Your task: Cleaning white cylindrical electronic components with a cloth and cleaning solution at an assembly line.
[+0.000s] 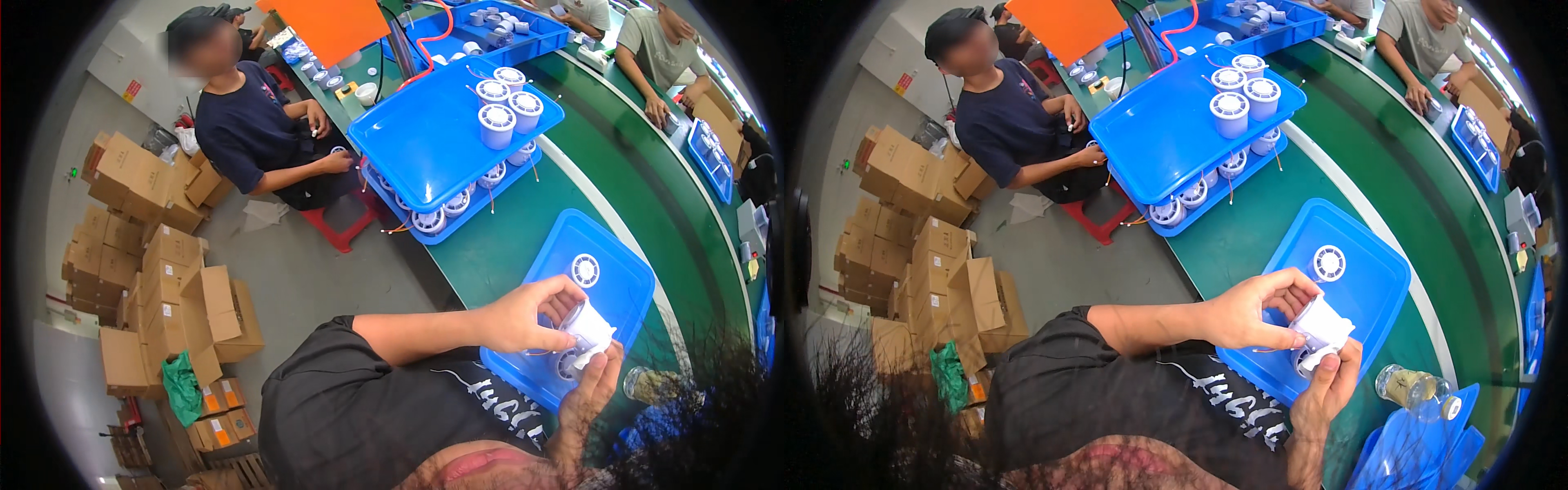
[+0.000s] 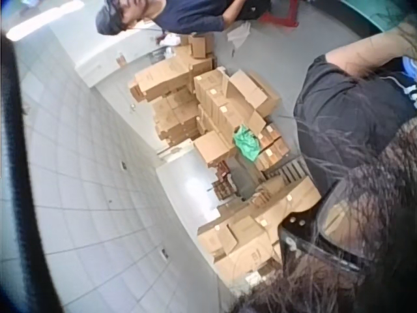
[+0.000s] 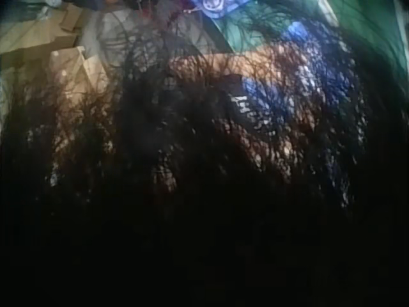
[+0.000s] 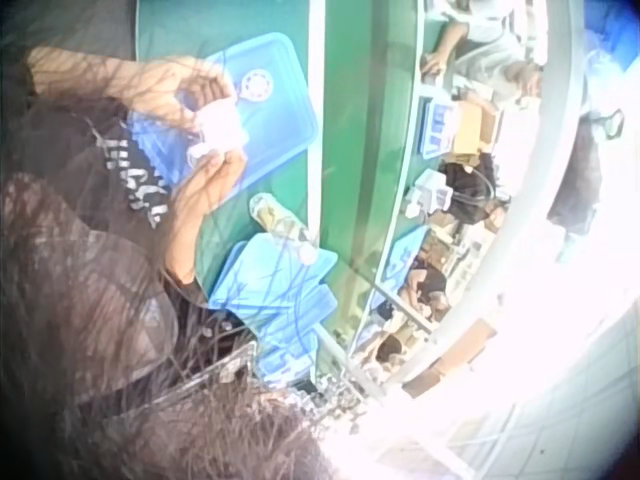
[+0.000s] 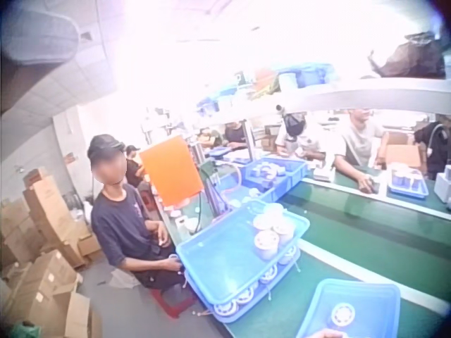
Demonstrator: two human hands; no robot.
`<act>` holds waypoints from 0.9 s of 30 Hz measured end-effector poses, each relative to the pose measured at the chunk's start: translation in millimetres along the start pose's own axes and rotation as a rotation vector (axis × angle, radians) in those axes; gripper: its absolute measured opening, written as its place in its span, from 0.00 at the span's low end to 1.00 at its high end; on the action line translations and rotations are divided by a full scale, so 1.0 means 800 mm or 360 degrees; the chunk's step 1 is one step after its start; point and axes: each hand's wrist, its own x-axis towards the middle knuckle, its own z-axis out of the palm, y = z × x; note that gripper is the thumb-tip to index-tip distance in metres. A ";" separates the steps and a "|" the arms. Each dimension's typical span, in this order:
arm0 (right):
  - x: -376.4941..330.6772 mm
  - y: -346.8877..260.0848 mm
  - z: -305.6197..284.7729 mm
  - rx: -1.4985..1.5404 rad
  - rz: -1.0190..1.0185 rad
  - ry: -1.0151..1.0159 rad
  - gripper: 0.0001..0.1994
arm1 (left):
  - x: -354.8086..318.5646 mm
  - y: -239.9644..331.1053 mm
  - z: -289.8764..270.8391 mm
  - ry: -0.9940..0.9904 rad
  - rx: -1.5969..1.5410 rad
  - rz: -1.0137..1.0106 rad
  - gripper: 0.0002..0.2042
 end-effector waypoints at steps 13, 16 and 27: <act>-0.011 0.002 -0.016 -0.0437 -0.0313 -0.0106 0.21 | -0.006 -0.009 0.004 -0.0050 -0.0202 -0.0178 0.27; 0.003 -0.002 -0.012 -0.0516 -0.0624 -0.0109 0.19 | -0.003 0.012 0.003 0.0024 -0.0188 -0.0178 0.26; 0.009 -0.016 -0.020 0.0531 0.0208 -0.0046 0.15 | 0.024 0.036 -0.002 -0.0262 0.1208 0.0693 0.32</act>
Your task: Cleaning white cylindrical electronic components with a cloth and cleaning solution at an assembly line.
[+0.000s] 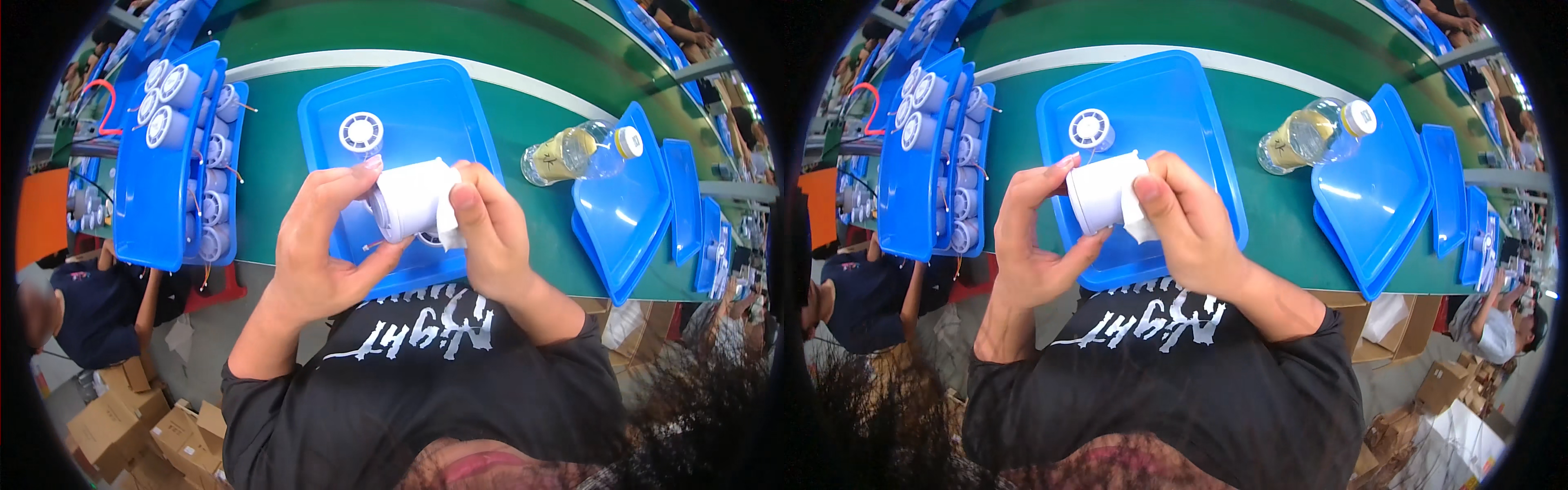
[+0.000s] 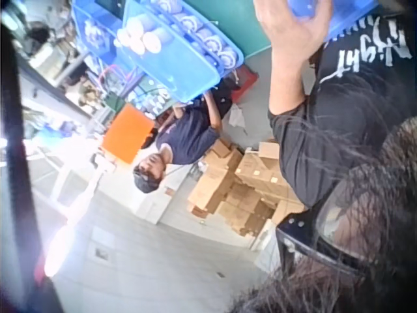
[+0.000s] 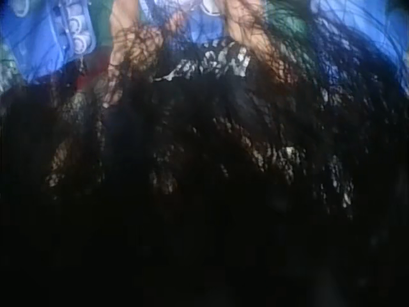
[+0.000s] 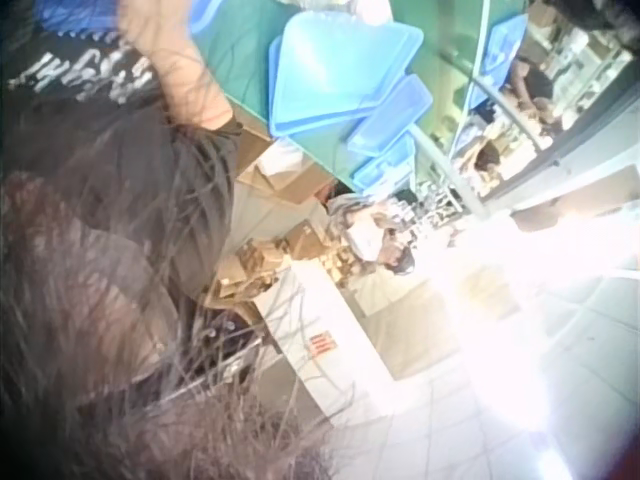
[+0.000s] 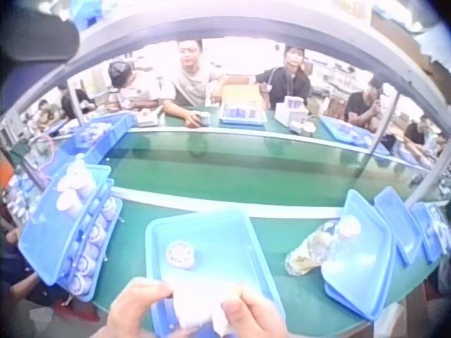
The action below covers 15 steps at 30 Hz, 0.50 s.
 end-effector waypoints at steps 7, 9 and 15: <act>0.003 0.010 -0.017 -0.0897 -0.1055 0.0134 0.13 | 0.002 0.027 0.019 0.0107 -0.1239 -0.0640 0.34; -0.001 0.007 -0.015 -0.0956 -0.1216 0.0140 0.13 | 0.000 0.029 0.017 0.0095 -0.1262 -0.0691 0.33; -0.006 -0.005 -0.010 -0.0073 0.0089 0.0107 0.14 | 0.003 0.009 0.006 -0.0139 0.0049 0.0181 0.34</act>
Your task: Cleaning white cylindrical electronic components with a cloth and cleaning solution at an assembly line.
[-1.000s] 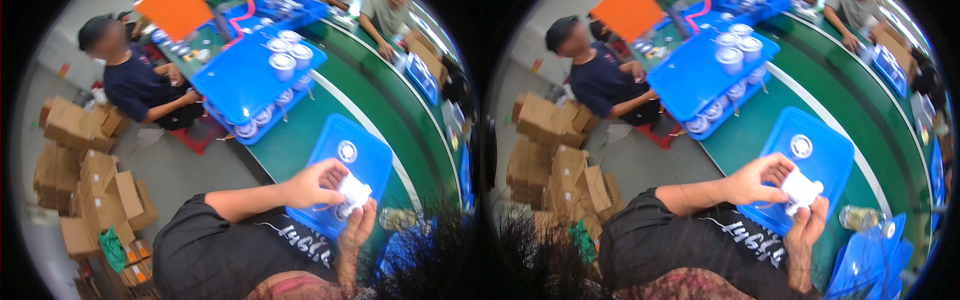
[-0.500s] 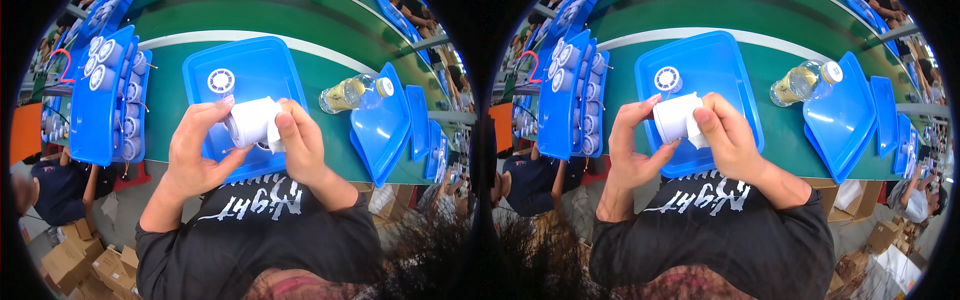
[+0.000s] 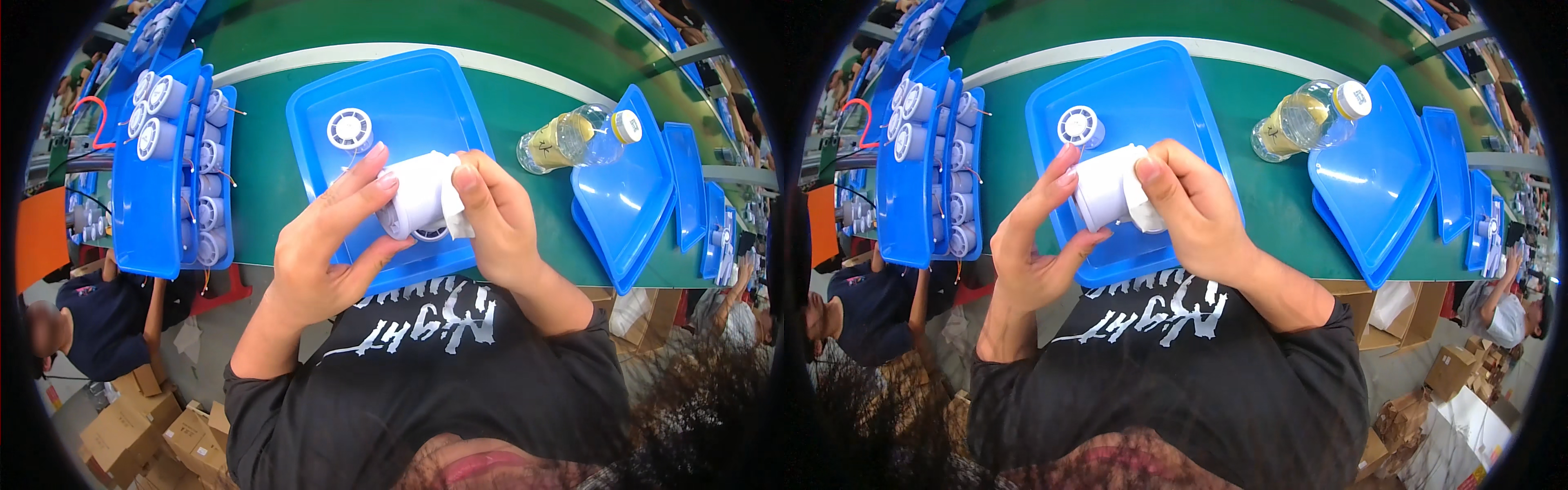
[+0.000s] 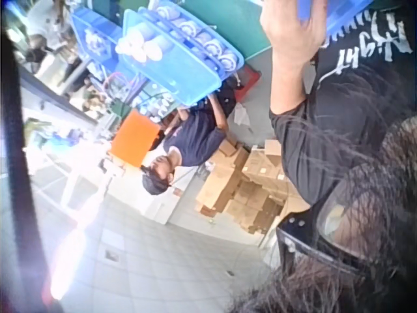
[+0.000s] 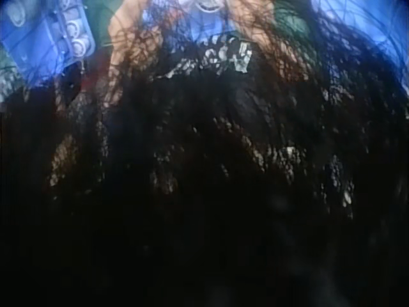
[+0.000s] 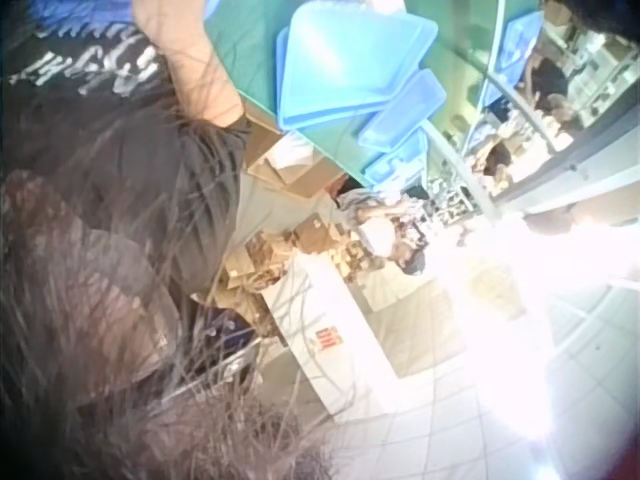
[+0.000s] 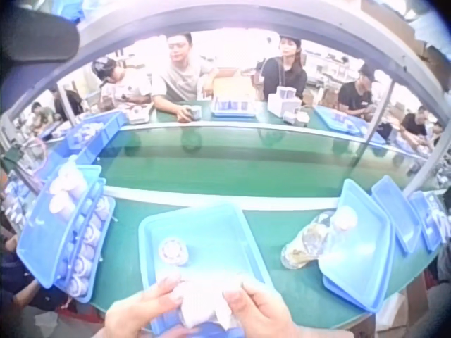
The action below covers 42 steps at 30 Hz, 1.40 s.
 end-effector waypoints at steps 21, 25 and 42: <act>0.003 0.014 -0.012 -0.0909 -0.1221 0.0079 0.08 | 0.010 0.020 0.001 0.0096 -0.1410 -0.0998 0.33; -0.001 0.008 0.004 -0.0418 -0.0541 0.0128 0.10 | 0.009 0.027 0.006 0.0114 -0.0525 -0.0607 0.27; 0.031 -0.006 0.002 -0.0982 -0.1327 0.0087 0.06 | -0.017 -0.005 -0.002 0.0289 -0.0256 0.0270 0.35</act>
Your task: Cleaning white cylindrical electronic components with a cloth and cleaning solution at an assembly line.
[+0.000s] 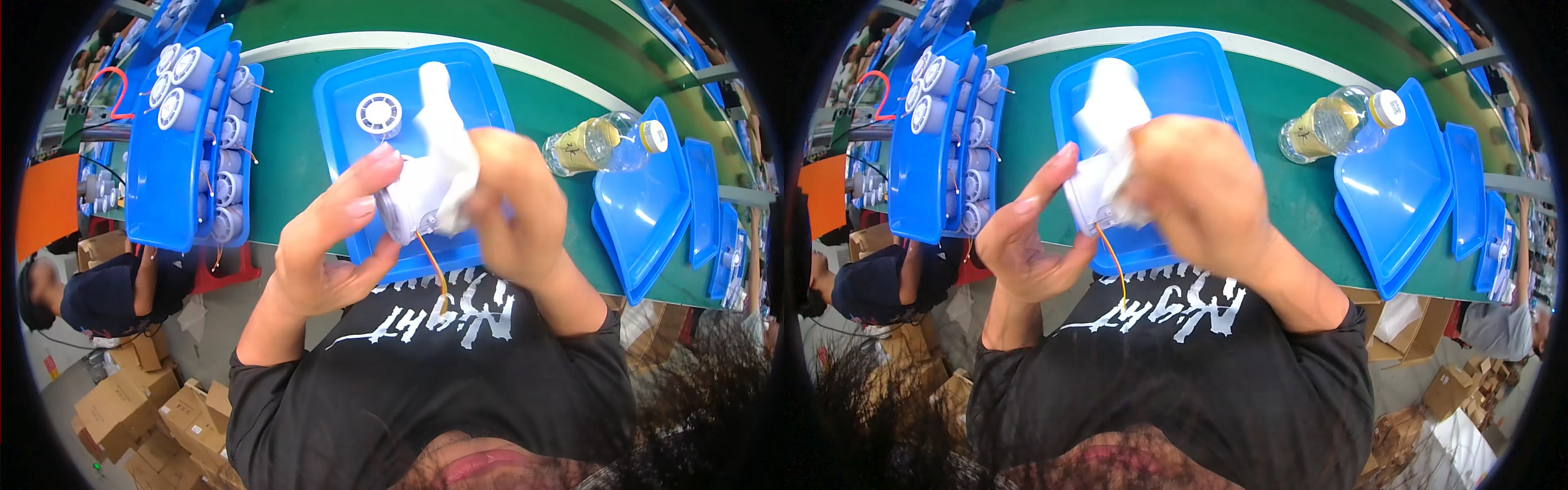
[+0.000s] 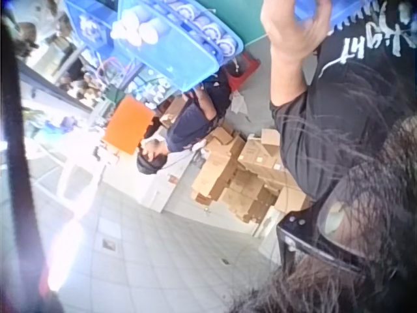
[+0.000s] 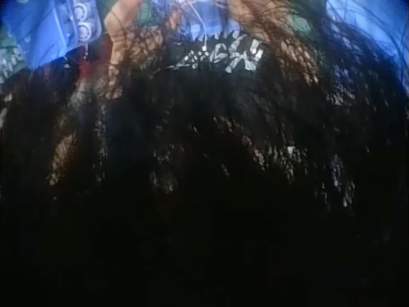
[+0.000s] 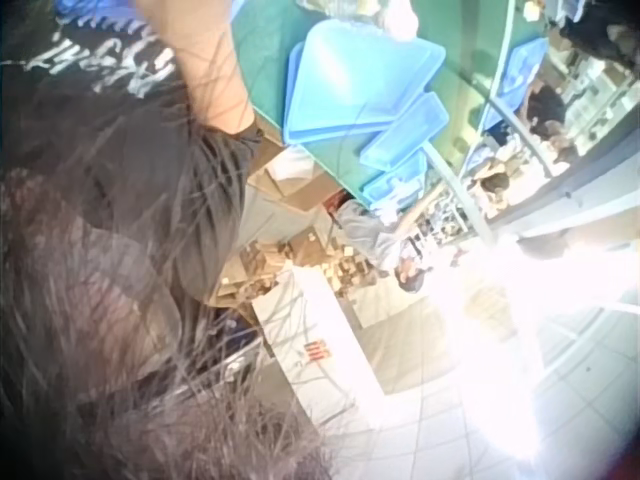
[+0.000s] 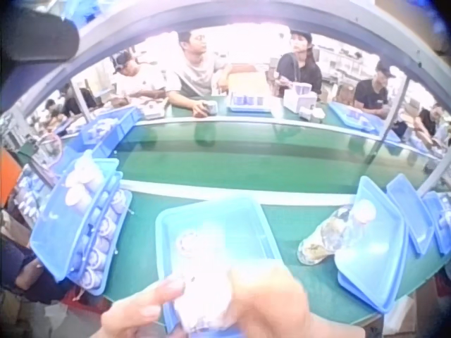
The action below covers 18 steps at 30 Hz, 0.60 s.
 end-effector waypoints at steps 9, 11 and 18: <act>-0.040 0.016 -0.015 0.2468 0.1499 0.0279 0.27 | -0.005 -0.003 -0.003 0.0013 -0.0008 -0.0002 0.35; -0.042 0.011 -0.015 0.2483 0.1322 0.0290 0.26 | -0.006 -0.003 -0.003 0.0008 0.0002 0.0002 0.35; -0.028 -0.015 -0.028 0.0316 0.0651 0.0007 0.25 | -0.002 -0.003 -0.001 0.0008 0.0008 0.0014 0.35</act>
